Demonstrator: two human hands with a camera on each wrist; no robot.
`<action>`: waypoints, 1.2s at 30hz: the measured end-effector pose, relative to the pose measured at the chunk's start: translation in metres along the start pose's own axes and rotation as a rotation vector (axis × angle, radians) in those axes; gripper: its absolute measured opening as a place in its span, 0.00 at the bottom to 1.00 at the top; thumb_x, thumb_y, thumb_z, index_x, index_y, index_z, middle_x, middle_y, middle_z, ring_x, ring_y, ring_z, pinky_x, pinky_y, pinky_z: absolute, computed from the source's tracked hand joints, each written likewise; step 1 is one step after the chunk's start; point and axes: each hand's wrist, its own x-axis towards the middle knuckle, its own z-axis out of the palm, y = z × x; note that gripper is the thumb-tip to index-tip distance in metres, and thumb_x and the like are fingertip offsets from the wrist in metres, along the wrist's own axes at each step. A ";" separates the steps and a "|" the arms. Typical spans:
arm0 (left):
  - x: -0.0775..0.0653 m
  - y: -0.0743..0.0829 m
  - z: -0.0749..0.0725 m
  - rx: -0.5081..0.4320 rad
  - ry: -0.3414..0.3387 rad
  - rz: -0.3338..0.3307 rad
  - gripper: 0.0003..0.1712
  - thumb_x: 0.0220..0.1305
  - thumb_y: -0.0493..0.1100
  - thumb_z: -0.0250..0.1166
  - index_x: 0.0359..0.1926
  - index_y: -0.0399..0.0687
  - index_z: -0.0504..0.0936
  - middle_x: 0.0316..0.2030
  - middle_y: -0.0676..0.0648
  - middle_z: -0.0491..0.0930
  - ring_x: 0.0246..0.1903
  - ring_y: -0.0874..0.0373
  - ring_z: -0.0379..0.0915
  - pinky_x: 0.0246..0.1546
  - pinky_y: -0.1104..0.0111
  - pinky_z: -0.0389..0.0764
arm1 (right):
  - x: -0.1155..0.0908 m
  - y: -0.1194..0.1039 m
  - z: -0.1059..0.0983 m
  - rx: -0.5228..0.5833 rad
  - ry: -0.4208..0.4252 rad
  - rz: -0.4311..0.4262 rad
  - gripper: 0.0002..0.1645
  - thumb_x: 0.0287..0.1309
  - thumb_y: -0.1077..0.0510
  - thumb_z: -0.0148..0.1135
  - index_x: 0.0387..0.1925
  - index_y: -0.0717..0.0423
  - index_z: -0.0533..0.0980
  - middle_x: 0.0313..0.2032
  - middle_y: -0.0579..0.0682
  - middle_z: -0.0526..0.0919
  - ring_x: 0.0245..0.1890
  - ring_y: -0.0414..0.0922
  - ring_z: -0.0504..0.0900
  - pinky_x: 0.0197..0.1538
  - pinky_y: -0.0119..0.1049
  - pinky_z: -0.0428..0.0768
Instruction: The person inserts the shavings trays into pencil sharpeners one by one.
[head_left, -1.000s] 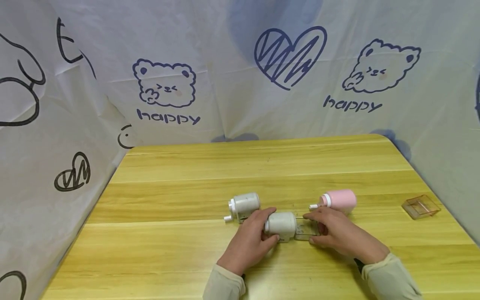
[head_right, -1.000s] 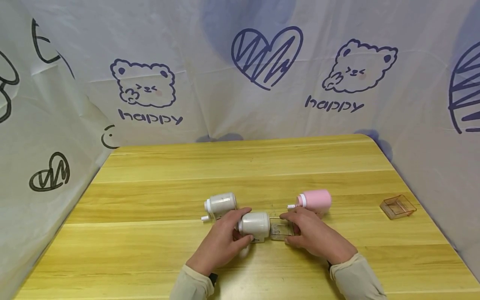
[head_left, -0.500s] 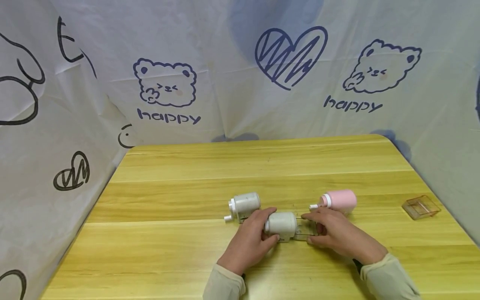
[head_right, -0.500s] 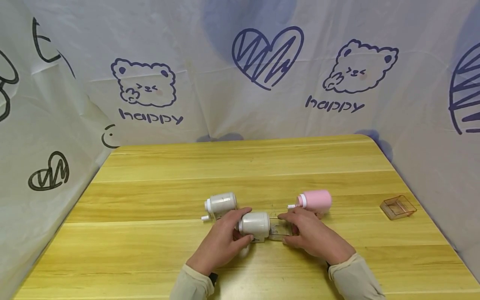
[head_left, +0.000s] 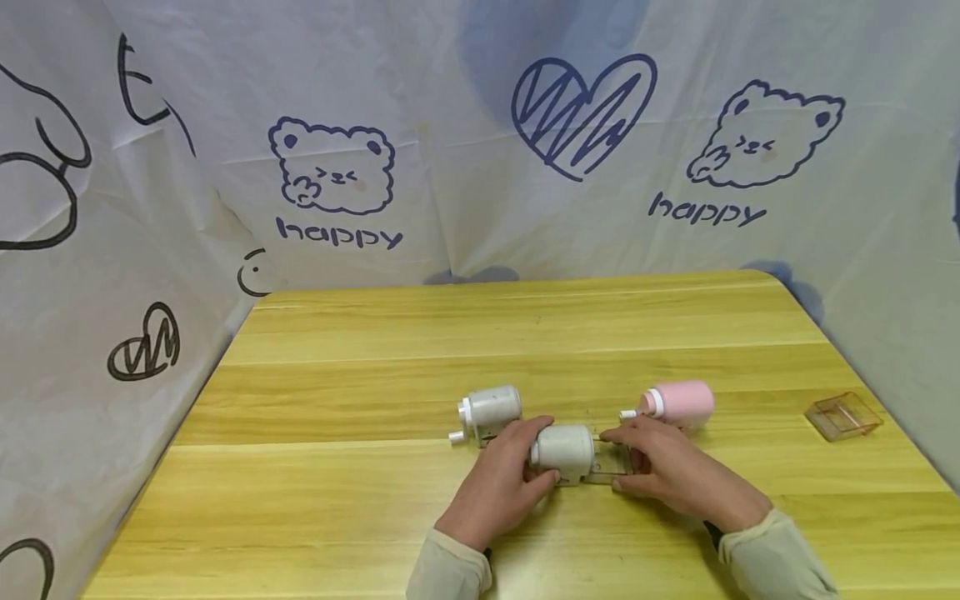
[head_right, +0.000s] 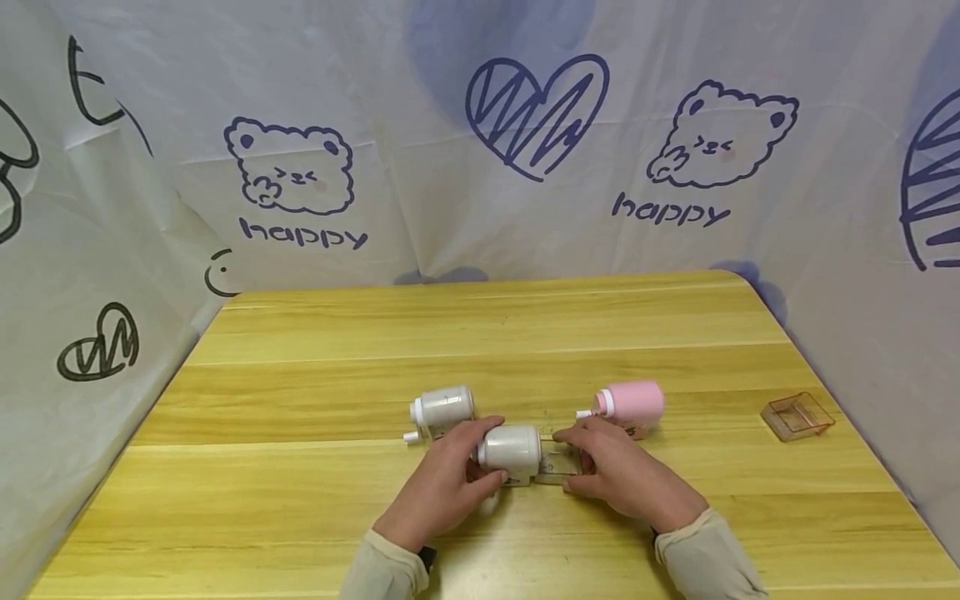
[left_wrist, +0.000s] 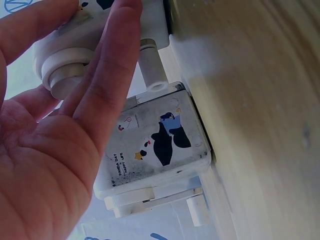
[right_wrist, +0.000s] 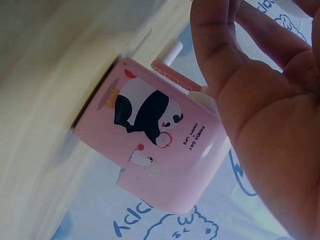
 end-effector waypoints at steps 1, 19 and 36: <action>0.000 0.000 0.000 0.001 0.000 0.000 0.34 0.59 0.45 0.67 0.66 0.48 0.68 0.53 0.48 0.74 0.38 0.64 0.69 0.38 0.74 0.73 | 0.000 0.000 0.000 0.002 -0.001 -0.001 0.32 0.53 0.49 0.69 0.57 0.59 0.74 0.34 0.43 0.70 0.29 0.35 0.67 0.32 0.33 0.70; -0.001 -0.001 0.000 0.000 0.008 0.008 0.34 0.59 0.45 0.67 0.66 0.49 0.68 0.53 0.48 0.74 0.37 0.65 0.69 0.37 0.74 0.73 | 0.002 -0.002 0.005 -0.002 0.019 -0.032 0.31 0.54 0.49 0.68 0.57 0.58 0.74 0.34 0.42 0.70 0.30 0.36 0.67 0.32 0.32 0.70; -0.001 -0.001 0.001 0.000 0.013 0.019 0.34 0.59 0.45 0.67 0.66 0.49 0.67 0.53 0.48 0.74 0.37 0.65 0.69 0.37 0.74 0.73 | 0.000 -0.003 0.005 0.003 0.025 -0.040 0.32 0.54 0.50 0.68 0.58 0.57 0.74 0.41 0.45 0.73 0.34 0.36 0.68 0.36 0.33 0.72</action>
